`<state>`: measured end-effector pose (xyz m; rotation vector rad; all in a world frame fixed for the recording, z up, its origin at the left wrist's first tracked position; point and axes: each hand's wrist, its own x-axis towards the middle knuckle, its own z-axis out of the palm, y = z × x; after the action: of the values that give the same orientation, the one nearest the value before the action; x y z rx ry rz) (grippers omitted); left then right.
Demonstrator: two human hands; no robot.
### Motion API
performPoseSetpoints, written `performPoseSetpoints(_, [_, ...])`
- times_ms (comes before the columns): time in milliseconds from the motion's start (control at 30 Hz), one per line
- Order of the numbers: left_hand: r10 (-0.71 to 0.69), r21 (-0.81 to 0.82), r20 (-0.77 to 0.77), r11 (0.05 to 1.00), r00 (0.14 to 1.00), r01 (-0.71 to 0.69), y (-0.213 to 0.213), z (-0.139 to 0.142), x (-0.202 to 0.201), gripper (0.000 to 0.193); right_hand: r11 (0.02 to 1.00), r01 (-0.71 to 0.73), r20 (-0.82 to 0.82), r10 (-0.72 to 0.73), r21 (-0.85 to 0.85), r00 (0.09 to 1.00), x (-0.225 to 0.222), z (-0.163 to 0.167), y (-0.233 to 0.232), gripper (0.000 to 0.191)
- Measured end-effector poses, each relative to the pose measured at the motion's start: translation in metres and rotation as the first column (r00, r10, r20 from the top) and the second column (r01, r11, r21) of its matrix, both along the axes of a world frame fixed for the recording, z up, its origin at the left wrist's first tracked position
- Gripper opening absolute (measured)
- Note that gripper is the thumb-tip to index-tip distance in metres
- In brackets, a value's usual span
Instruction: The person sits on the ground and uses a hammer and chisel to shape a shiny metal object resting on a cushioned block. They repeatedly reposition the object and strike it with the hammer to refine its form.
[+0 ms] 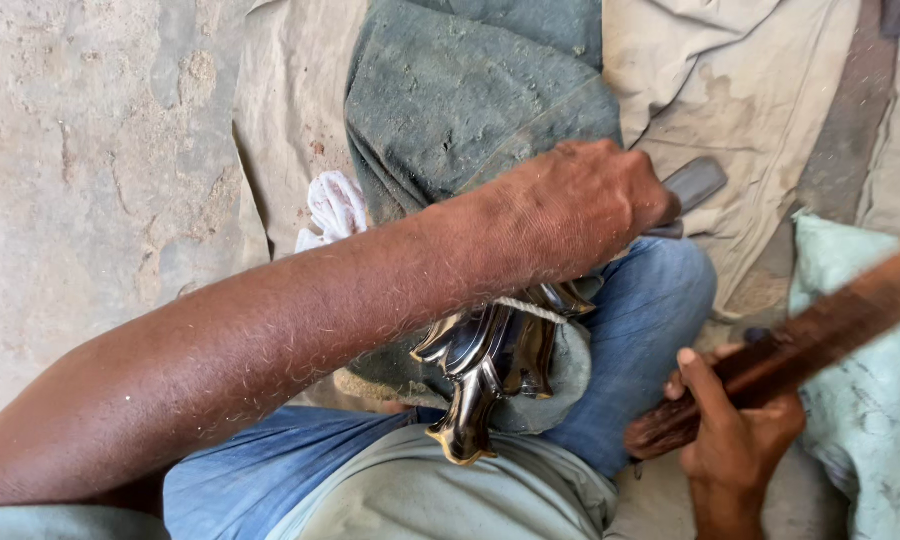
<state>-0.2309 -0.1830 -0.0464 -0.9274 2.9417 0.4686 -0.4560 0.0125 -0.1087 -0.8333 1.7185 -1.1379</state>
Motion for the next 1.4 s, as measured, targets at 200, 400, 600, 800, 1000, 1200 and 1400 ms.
performPoseSetpoints(200, [0.002, 0.045, -0.183, 0.999, 0.983, 0.006, 0.008, 0.023, 0.015, 0.033, 0.948, -0.177, -0.133, 0.218, 0.263, 0.967, 0.001, -0.016, 0.016, 0.023])
performPoseSetpoints(400, [0.002, 0.346, -0.532, 0.913, 0.847, 0.215, 0.120, 0.066, 0.072, 0.042, 0.937, 0.015, 0.291, -0.123, 0.349, 0.949, 0.017, -0.039, 0.040, 0.023])
performPoseSetpoints(600, [-0.354, 0.054, 0.062, 0.935, 0.933, 0.351, 0.177, 0.067, 0.079, 0.012, 0.946, -0.009, 0.353, -0.112, 0.324, 0.929, 0.013, -0.044, 0.040, 0.019])
performPoseSetpoints(800, [-0.370, 0.144, 0.110, 0.924, 0.923, 0.354, 0.173, 0.077, 0.085, 0.026, 0.959, 0.006, 0.334, -0.104, 0.282, 0.937, 0.017, -0.040, 0.049, 0.018])
performPoseSetpoints(1000, [-0.105, 0.245, -0.648, 0.909, 0.755, 0.337, 0.129, 0.106, 0.104, 0.012, 0.974, 0.062, 0.341, -0.135, 0.217, 0.930, 0.021, -0.040, 0.055, 0.017])
performPoseSetpoints(1200, [0.018, 0.251, -0.810, 0.915, 0.587, 0.317, 0.090, 0.105, 0.118, 0.018, 0.974, 0.011, 0.295, -0.079, 0.227, 0.952, 0.024, -0.036, 0.055, 0.014])
performPoseSetpoints(1400, [0.355, 0.391, -0.861, 0.920, 0.364, 0.029, 0.112, 0.080, 0.147, 0.018, 0.970, 0.042, 0.278, -0.109, 0.238, 0.954, 0.025, -0.036, 0.055, 0.016])
